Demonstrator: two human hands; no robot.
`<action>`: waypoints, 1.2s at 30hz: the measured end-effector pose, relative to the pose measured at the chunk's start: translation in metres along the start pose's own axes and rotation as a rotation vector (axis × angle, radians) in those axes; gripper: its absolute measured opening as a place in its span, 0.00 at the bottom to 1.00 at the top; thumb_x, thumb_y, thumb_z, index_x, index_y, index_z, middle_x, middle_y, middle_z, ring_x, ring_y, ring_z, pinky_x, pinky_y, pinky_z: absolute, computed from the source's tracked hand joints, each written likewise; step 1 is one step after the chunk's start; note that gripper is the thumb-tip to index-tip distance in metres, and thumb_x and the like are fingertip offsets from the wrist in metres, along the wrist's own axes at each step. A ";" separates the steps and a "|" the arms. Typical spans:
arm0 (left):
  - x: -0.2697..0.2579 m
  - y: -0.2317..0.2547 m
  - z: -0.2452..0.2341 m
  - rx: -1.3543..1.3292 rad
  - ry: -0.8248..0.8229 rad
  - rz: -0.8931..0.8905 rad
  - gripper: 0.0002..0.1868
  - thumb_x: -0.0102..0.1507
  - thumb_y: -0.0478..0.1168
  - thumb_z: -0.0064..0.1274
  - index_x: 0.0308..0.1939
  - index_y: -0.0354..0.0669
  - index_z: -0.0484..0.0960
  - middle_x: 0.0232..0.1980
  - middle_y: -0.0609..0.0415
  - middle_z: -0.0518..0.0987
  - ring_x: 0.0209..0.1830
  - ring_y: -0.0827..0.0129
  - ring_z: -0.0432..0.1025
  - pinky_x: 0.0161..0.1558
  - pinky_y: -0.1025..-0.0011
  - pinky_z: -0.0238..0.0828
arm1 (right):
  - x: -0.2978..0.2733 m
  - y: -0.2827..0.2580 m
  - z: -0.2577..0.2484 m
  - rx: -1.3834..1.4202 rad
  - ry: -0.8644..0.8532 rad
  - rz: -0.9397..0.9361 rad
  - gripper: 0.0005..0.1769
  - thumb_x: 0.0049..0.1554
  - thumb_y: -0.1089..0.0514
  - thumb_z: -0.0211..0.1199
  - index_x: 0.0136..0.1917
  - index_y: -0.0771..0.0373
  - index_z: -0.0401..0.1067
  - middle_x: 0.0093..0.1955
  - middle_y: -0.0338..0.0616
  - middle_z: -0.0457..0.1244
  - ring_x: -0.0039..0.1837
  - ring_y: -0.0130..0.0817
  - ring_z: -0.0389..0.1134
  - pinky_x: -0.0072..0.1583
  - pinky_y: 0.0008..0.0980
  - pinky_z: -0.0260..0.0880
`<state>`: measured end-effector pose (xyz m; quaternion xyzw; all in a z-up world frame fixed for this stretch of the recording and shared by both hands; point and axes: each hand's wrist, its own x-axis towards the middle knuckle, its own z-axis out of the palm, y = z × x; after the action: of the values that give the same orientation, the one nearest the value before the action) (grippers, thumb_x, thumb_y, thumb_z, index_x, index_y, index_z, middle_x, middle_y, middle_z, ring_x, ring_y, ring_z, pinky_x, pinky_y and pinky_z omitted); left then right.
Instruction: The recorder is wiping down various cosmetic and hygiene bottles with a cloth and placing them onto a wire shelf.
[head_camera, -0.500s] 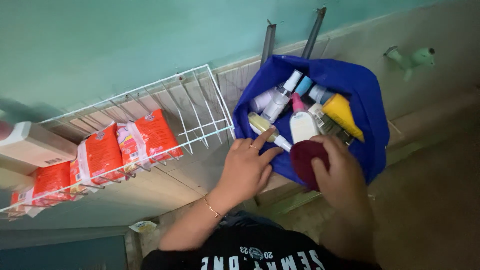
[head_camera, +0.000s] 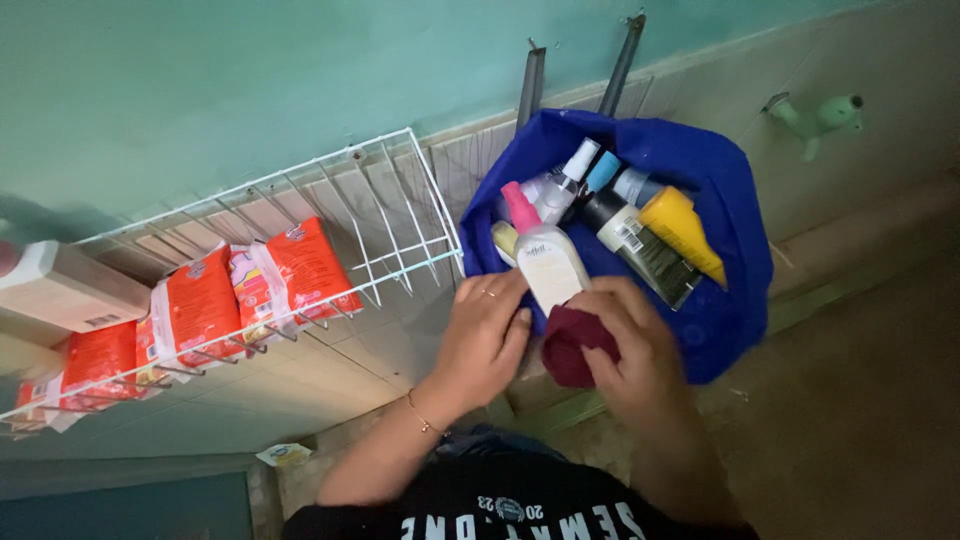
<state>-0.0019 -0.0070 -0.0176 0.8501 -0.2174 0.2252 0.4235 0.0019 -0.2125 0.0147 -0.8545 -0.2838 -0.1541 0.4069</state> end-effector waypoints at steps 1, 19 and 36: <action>-0.002 -0.002 0.001 -0.001 0.000 0.001 0.23 0.64 0.33 0.50 0.65 0.32 0.74 0.61 0.43 0.77 0.61 0.48 0.71 0.65 0.55 0.61 | 0.000 -0.001 0.000 -0.001 0.001 0.000 0.26 0.42 0.73 0.59 0.57 0.67 0.71 0.57 0.54 0.63 0.58 0.50 0.69 0.59 0.40 0.69; -0.054 -0.002 -0.014 -1.057 0.198 -0.312 0.25 0.74 0.35 0.42 0.74 0.28 0.62 0.67 0.42 0.77 0.69 0.61 0.71 0.73 0.62 0.63 | 0.001 -0.033 0.046 0.216 -0.145 -0.193 0.27 0.44 0.75 0.56 0.56 0.62 0.75 0.61 0.54 0.66 0.62 0.51 0.71 0.63 0.38 0.70; -0.133 -0.006 -0.102 -0.687 0.361 -0.320 0.31 0.74 0.39 0.40 0.79 0.29 0.52 0.73 0.42 0.67 0.75 0.63 0.61 0.76 0.64 0.53 | 0.022 -0.121 0.136 0.190 0.008 -0.285 0.31 0.43 0.73 0.66 0.61 0.63 0.68 0.59 0.57 0.63 0.61 0.53 0.67 0.62 0.41 0.68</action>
<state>-0.1258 0.1034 -0.0416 0.6295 -0.0675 0.2166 0.7432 -0.0502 -0.0366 0.0144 -0.7625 -0.4138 -0.1863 0.4612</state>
